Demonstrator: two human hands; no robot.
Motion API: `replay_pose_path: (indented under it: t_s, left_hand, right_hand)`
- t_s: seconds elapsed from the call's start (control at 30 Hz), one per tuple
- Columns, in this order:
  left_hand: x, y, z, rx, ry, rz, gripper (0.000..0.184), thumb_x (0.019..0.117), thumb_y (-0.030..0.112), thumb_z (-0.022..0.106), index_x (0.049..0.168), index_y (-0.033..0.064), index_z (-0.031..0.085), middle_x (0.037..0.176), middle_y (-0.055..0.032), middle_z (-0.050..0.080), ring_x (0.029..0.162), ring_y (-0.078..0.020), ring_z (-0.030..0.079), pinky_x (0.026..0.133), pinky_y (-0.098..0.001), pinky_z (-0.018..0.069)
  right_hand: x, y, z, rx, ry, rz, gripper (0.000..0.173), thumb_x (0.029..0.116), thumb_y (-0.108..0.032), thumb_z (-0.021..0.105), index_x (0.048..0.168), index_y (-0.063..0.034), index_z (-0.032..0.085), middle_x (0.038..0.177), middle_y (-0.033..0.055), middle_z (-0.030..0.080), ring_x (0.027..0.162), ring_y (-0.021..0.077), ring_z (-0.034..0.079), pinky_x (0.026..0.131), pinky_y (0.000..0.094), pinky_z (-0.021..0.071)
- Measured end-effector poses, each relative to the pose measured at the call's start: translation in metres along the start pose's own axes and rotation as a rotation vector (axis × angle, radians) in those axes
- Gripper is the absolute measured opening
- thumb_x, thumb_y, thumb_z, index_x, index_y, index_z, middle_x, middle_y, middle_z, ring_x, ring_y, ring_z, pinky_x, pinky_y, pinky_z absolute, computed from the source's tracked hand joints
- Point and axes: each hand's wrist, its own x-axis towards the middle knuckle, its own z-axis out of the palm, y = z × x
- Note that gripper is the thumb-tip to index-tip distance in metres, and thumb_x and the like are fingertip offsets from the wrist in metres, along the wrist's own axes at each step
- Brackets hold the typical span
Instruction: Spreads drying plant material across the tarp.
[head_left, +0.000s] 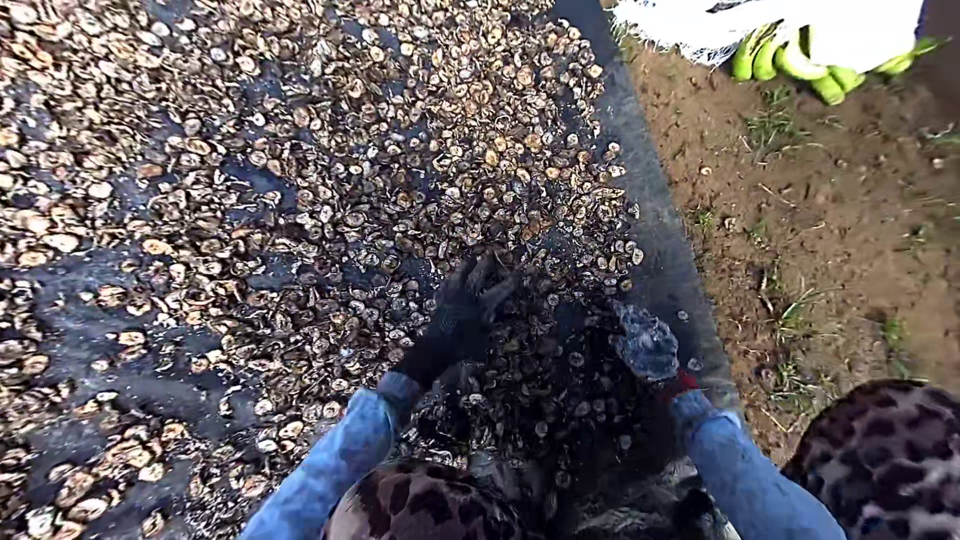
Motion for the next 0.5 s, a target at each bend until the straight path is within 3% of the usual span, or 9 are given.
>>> replay_pose_path:
  t_s: [0.07, 0.1, 0.17, 0.27, 0.33, 0.43, 0.5]
  left_hand:
    - [0.031, -0.012, -0.001, 0.195, -0.075, -0.118, 0.097, 0.0798, 0.063, 0.077, 0.161, 0.0320, 0.034, 0.169, -0.0249, 0.013, 0.152, -0.0574, 0.012, 0.109, -0.0805, 0.0239]
    - [0.041, -0.008, 0.002, 0.212, -0.164, -0.172, 0.105, 0.0778, 0.065, 0.078, 0.163, 0.0334, 0.027, 0.169, -0.0284, 0.008, 0.151, -0.0604, 0.006, 0.109, -0.0835, 0.0189]
    - [0.046, 0.017, 0.019, 0.183, -0.277, -0.130, 0.106, 0.0718, 0.074, 0.077, 0.161, 0.0374, 0.032, 0.168, -0.0292, 0.009, 0.151, -0.0616, 0.003, 0.108, -0.0865, 0.0111]
    - [0.032, 0.057, 0.047, 0.094, -0.449, 0.070, 0.102, 0.0750, 0.081, 0.067, 0.161, 0.0382, 0.032, 0.170, -0.0252, 0.009, 0.153, -0.0569, 0.001, 0.112, -0.0832, 0.0095]
    - [0.038, 0.074, 0.054, 0.065, -0.581, 0.121, 0.096, 0.0830, 0.070, 0.069, 0.163, 0.0375, 0.027, 0.172, -0.0195, 0.004, 0.156, -0.0502, -0.006, 0.116, -0.0789, 0.0043]
    - [0.056, 0.075, 0.082, 0.133, -0.291, 0.061, 0.090, 0.0853, 0.068, 0.068, 0.161, 0.0340, 0.034, 0.170, -0.0202, 0.016, 0.156, -0.0497, 0.008, 0.114, -0.0811, 0.0058]
    - [0.056, 0.089, 0.097, 0.174, -0.154, -0.067, 0.093, 0.0855, 0.070, 0.065, 0.162, 0.0303, 0.031, 0.171, -0.0218, 0.013, 0.156, -0.0505, 0.006, 0.115, -0.0801, 0.0068]
  right_hand:
    - [0.023, -0.001, 0.003, 0.046, -0.027, 0.035, 0.060, 0.0991, -0.029, 0.065, 0.154, -0.0118, 0.048, 0.155, 0.0245, 0.047, 0.144, 0.0463, 0.042, 0.115, 0.0667, 0.0311]
    - [0.029, -0.001, 0.009, 0.080, -0.042, 0.034, 0.066, 0.0964, -0.030, 0.069, 0.156, -0.0153, 0.045, 0.160, 0.0224, 0.040, 0.148, 0.0457, 0.035, 0.116, 0.0692, 0.0278]
    - [0.042, 0.004, 0.035, 0.048, 0.019, -0.049, 0.079, 0.0907, -0.037, 0.071, 0.161, -0.0243, 0.037, 0.170, 0.0173, 0.023, 0.155, 0.0447, 0.019, 0.118, 0.0735, 0.0193]
    - [0.045, 0.020, 0.048, 0.040, 0.001, -0.085, 0.072, 0.0970, -0.038, 0.065, 0.161, -0.0232, 0.036, 0.172, 0.0174, 0.010, 0.158, 0.0453, 0.007, 0.120, 0.0732, 0.0086]
    - [0.062, 0.028, 0.040, 0.007, 0.092, -0.123, 0.077, 0.0936, -0.037, 0.070, 0.161, -0.0246, 0.035, 0.172, 0.0191, 0.011, 0.156, 0.0488, 0.011, 0.116, 0.0769, 0.0149]
    - [0.068, 0.025, 0.019, 0.037, 0.157, -0.106, 0.091, 0.0928, -0.034, 0.072, 0.166, -0.0264, 0.019, 0.173, 0.0171, 0.000, 0.157, 0.0492, 0.006, 0.116, 0.0781, 0.0160]
    - [0.046, 0.030, 0.022, 0.055, 0.154, -0.129, 0.086, 0.0933, -0.029, 0.071, 0.165, -0.0285, 0.023, 0.173, 0.0165, 0.005, 0.157, 0.0472, 0.010, 0.115, 0.0775, 0.0187]
